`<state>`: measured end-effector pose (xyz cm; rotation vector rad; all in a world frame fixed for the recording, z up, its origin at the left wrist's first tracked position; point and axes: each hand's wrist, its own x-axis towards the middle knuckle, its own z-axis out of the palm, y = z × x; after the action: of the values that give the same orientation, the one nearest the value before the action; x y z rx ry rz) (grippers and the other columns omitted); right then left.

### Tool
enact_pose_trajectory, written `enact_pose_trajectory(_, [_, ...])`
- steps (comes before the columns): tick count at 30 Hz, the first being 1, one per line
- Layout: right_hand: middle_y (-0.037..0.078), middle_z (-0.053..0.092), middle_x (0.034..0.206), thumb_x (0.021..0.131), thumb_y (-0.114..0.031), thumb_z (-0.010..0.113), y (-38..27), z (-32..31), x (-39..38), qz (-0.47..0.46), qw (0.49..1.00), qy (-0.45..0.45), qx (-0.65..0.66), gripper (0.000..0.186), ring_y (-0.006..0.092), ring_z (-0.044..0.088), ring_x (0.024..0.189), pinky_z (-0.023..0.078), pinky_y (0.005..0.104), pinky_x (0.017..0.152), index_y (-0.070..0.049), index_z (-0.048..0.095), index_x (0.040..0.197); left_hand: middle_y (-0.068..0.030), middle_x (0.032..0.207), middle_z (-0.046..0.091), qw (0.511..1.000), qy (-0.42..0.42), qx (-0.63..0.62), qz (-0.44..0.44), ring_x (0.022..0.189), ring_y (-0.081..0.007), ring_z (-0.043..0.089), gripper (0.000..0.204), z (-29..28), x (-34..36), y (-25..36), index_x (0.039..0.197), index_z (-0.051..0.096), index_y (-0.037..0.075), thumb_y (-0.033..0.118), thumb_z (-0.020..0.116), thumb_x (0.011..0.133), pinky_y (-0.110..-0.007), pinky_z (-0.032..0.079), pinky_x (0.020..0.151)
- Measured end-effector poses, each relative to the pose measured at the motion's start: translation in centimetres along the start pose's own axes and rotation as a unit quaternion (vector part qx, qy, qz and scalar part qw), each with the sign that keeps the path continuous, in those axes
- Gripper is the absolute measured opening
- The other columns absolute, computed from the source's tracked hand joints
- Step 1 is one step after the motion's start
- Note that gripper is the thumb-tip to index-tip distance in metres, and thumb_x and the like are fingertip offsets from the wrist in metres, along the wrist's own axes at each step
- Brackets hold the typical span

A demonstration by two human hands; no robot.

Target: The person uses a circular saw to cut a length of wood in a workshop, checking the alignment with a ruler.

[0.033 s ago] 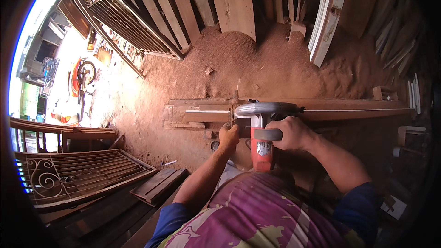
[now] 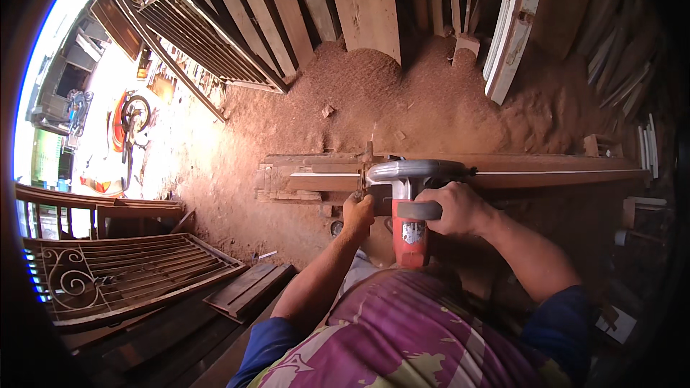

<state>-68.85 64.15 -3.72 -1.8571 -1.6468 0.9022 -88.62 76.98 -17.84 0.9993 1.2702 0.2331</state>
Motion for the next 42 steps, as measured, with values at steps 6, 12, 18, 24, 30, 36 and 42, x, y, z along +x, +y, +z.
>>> enact_pose_trajectory(6, [0.019, 0.069, 0.08, 0.071, -0.024, 0.07, -0.7, 0.5, 0.5, -0.003, 1.0, -0.004, -0.008, 0.029, 0.0378, 0.068, 0.079, 0.055, 0.0463, 0.075, -0.011, 0.07, 0.097, 0.0036, 0.056, 0.042, 1.0, 0.01, -0.01, 0.027, 0.042, -0.0087, 0.038, 0.008, -0.8, 0.0, 0.7, 0.076, 0.051, 0.012, 0.015, 0.053, 0.083, -0.028, 0.03, 0.037])
enact_pose_trajectory(12, [0.018, 0.068, 0.075, 0.07, -0.029, 0.068, -2.1, 1.7, 2.5, -0.003, 0.999, -0.006, -0.037, 0.023, 0.0375, 0.067, 0.073, 0.055, 0.0472, 0.069, -0.014, 0.069, 0.087, -0.0006, 0.066, 0.054, 0.998, -0.011, -0.045, 0.044, 0.047, -0.0101, 0.048, 0.013, -3.7, 1.6, -0.6, 0.087, 0.06, 0.008, 0.014, 0.049, 0.086, -0.026, 0.035, 0.039])
enact_pose_trajectory(18, [0.02, 0.069, 0.078, 0.069, -0.025, 0.07, -2.7, 2.1, 3.0, 0.013, 1.0, -0.007, -0.012, 0.028, 0.0376, 0.068, 0.077, 0.055, 0.0462, 0.073, -0.012, 0.07, 0.094, -0.0016, 0.064, 0.053, 0.999, 0.01, -0.02, 0.027, 0.045, -0.0116, 0.045, 0.013, -4.7, 1.3, 0.5, 0.085, 0.058, 0.006, 0.017, 0.051, 0.087, -0.028, 0.035, 0.039])
enact_pose_trajectory(24, [0.021, 0.069, 0.081, 0.071, -0.027, 0.071, -3.5, 2.9, 4.4, 0.005, 0.999, -0.033, -0.001, 0.031, 0.0383, 0.068, 0.079, 0.055, 0.0464, 0.074, -0.012, 0.069, 0.098, 0.0011, 0.062, 0.047, 1.0, 0.012, -0.005, 0.027, 0.045, -0.0092, 0.042, 0.014, -6.1, 0.8, 1.6, 0.08, 0.056, 0.009, 0.018, 0.051, 0.089, -0.026, 0.034, 0.039])
enact_pose_trajectory(30, [0.019, 0.068, 0.077, 0.072, -0.028, 0.069, -4.9, 3.7, 5.9, -0.009, 0.999, -0.042, 0.006, 0.029, 0.0382, 0.067, 0.076, 0.054, 0.0478, 0.072, -0.014, 0.069, 0.097, 0.0007, 0.062, 0.048, 0.998, 0.028, 0.023, 0.051, 0.047, -0.0092, 0.042, 0.012, -7.9, 0.7, 1.9, 0.077, 0.057, 0.009, 0.018, 0.052, 0.084, -0.028, 0.034, 0.041])
enact_pose_trajectory(36, [0.018, 0.07, 0.088, 0.073, -0.025, 0.07, -5.3, 4.7, 7.1, -0.014, 0.997, -0.079, 0.005, 0.032, 0.0362, 0.067, 0.084, 0.055, 0.0443, 0.077, -0.011, 0.068, 0.102, -0.0023, 0.061, 0.052, 0.998, 0.045, 0.024, 0.044, 0.043, -0.0118, 0.046, 0.019, -9.7, 1.0, 1.7, 0.081, 0.06, 0.005, 0.021, 0.051, 0.083, -0.029, 0.036, 0.037])
enact_pose_trajectory(42, [0.018, 0.07, 0.09, 0.073, -0.025, 0.067, -6.2, 5.0, 8.4, -0.009, 0.994, -0.107, 0.019, 0.035, 0.036, 0.068, 0.087, 0.054, 0.0446, 0.081, -0.012, 0.068, 0.106, 0.0005, 0.063, 0.05, 0.996, 0.071, -0.001, 0.044, 0.05, -0.0095, 0.044, 0.015, -10.7, 0.7, 2.6, 0.078, 0.059, 0.003, 0.017, 0.055, 0.081, -0.029, 0.034, 0.043])
